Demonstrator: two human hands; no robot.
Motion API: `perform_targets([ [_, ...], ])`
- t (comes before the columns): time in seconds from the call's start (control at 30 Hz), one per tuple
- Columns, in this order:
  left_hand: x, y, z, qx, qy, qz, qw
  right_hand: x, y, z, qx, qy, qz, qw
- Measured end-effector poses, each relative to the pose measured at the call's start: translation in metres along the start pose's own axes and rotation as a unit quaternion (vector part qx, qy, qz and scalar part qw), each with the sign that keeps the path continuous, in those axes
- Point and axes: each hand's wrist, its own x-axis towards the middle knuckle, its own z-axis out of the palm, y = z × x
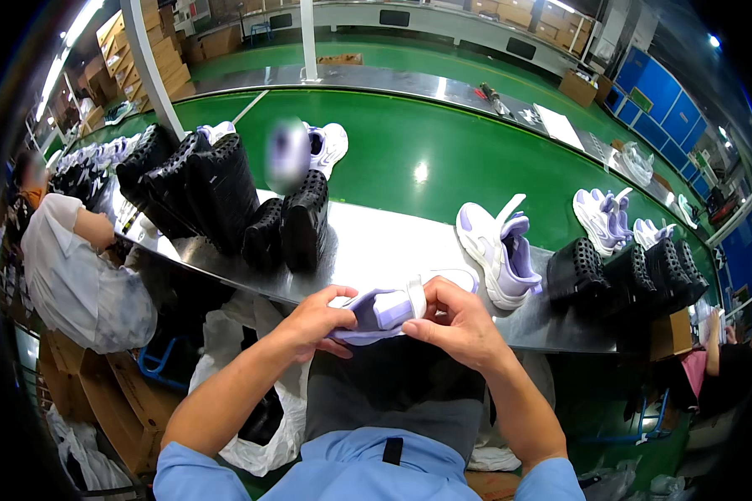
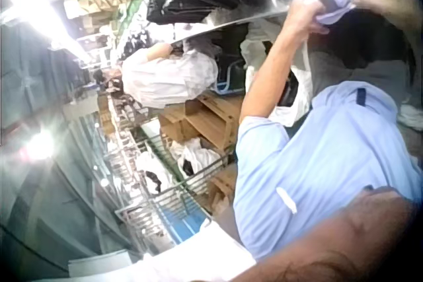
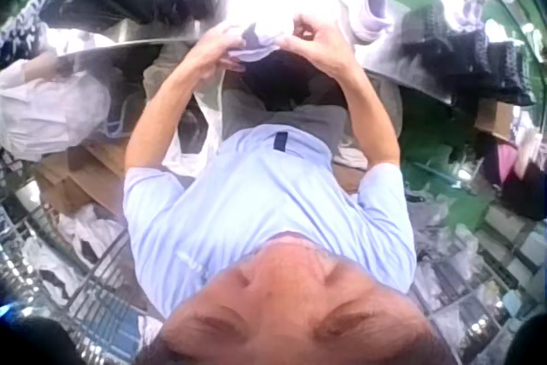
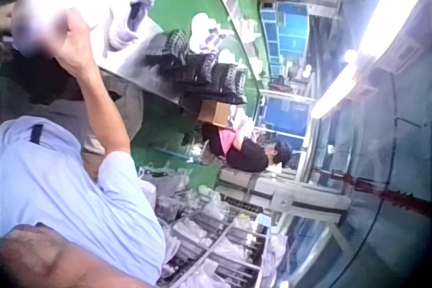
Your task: The person is assembling shoes by inserting black plastic components into the interior of white and purple sneakers. They use their hands to position and press the components into place while the shoes are on a workbench.
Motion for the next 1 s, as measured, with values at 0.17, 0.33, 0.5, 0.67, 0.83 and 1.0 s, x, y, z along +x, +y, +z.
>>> perform_targets([
  [0.17,-0.008,-0.024,-0.001,0.138,0.113,0.22,0.959,-0.022,-0.032,0.008,0.003,-0.062,0.038,0.997],
  [0.33,-0.029,0.001,0.007,0.318,0.17,0.329,0.873,-0.037,-0.028,0.015,-0.05,-0.012,-0.02,0.998],
  [0.5,-0.029,-0.004,0.0,0.365,0.15,0.43,0.812,-0.039,-0.032,0.025,-0.131,0.002,0.007,0.991],
  [0.67,-0.033,0.003,0.002,0.398,0.122,0.474,0.776,-0.039,-0.038,0.033,-0.135,0.019,0.059,0.989],
  [0.83,-0.039,0.013,0.004,0.413,0.113,0.507,0.748,-0.037,-0.039,0.035,-0.2,-0.001,0.032,0.979],
  [1.0,-0.044,0.019,0.009,0.397,0.092,0.515,0.754,-0.031,-0.048,0.037,-0.289,-0.025,-0.014,0.957],
])
